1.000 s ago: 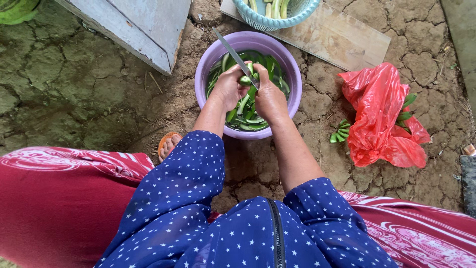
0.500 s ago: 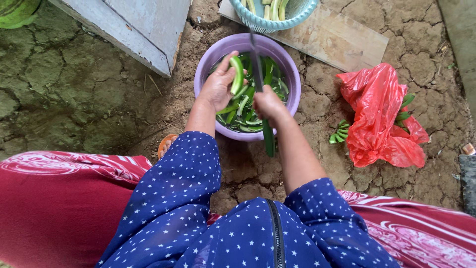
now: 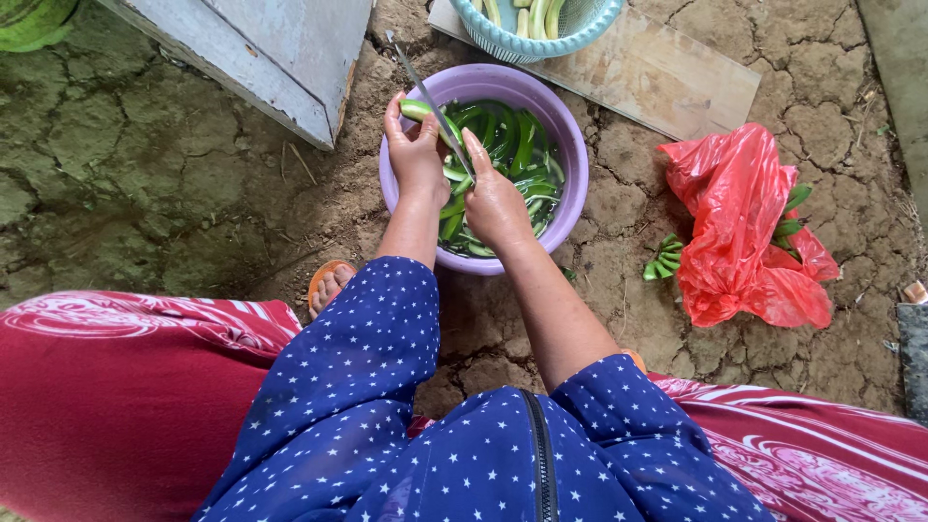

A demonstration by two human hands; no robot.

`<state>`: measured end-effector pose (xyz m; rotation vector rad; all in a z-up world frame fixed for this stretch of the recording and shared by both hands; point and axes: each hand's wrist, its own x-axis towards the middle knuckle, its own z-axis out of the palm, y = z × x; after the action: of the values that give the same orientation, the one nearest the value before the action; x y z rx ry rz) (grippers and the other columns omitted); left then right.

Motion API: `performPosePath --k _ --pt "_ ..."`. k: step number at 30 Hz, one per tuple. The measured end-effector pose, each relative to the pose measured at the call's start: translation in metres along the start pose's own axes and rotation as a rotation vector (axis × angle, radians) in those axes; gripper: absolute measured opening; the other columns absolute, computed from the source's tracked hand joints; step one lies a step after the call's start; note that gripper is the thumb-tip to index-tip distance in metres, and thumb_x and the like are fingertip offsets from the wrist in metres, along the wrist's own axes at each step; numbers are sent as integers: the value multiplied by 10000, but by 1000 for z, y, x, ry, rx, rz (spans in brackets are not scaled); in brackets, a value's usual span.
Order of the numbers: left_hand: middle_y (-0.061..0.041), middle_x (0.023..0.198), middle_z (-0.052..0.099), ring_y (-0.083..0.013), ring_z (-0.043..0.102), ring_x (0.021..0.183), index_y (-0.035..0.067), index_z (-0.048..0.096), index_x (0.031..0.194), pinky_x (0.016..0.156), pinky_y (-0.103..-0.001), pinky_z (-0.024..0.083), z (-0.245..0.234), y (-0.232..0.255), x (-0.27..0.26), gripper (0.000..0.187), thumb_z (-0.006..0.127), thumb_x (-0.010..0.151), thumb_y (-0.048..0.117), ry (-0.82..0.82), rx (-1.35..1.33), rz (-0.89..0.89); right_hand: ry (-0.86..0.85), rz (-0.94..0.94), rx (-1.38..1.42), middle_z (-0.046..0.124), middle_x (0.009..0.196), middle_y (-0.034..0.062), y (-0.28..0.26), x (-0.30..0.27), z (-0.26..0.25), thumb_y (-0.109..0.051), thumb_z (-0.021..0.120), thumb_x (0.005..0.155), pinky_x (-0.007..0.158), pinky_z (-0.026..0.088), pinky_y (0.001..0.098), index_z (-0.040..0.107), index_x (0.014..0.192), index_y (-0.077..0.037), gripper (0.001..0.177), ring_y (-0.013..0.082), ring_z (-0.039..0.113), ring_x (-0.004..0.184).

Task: The person peels green bananas using a knife by hand, placing the skins in a purple basin.

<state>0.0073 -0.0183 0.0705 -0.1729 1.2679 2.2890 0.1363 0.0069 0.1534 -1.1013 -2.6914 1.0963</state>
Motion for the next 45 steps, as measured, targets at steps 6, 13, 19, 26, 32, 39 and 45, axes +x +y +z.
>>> performPosePath --k 6,13,19,26,32,39,45 --pt "-100 1177 625 -169 659 936 229 427 1469 749 -333 613 8 2 -9 589 609 974 -32 -7 32 -22 -2 20 14 722 1036 249 11 4 2 40 550 827 829 527 513 221 1619 -325 933 405 709 927" --pt "-47 1135 606 -139 651 901 212 438 1497 751 -326 623 5 -7 -17 581 601 976 15 -106 54 -133 -25 132 -34 728 1037 214 11 6 -5 39 525 868 813 539 512 278 1584 -332 844 382 724 918" --pt "-12 892 609 -94 602 724 185 463 1534 626 -271 549 7 5 -26 604 572 946 96 -227 166 -278 66 19 -5 728 1075 217 20 9 -4 18 574 873 826 535 512 333 1540 -285 772 405 711 971" --pt "2 881 615 -84 570 704 160 476 1529 578 -238 483 5 9 -29 556 535 977 154 -350 166 -387 31 38 23 732 1052 215 23 11 -10 26 581 855 811 539 498 331 1514 -253 758 396 719 967" --pt "28 960 677 -88 613 748 157 563 1445 596 -228 488 -1 12 -28 483 538 973 254 -431 96 -545 55 31 -7 731 1036 233 28 13 -8 2 544 901 819 523 527 375 1451 -214 615 425 709 969" --pt "34 808 610 -86 496 599 145 636 1418 527 -220 392 -12 6 -22 450 611 1007 327 -686 -43 -690 56 1 38 716 1068 233 52 25 -2 10 497 912 834 535 526 386 1371 -167 504 411 718 964" --pt "-25 849 634 -65 484 593 201 532 1526 548 -202 388 -32 30 -18 539 570 993 268 -894 -180 -851 -323 417 1067 585 829 69 93 38 13 -41 568 981 500 408 312 440 1381 -116 426 147 538 623"
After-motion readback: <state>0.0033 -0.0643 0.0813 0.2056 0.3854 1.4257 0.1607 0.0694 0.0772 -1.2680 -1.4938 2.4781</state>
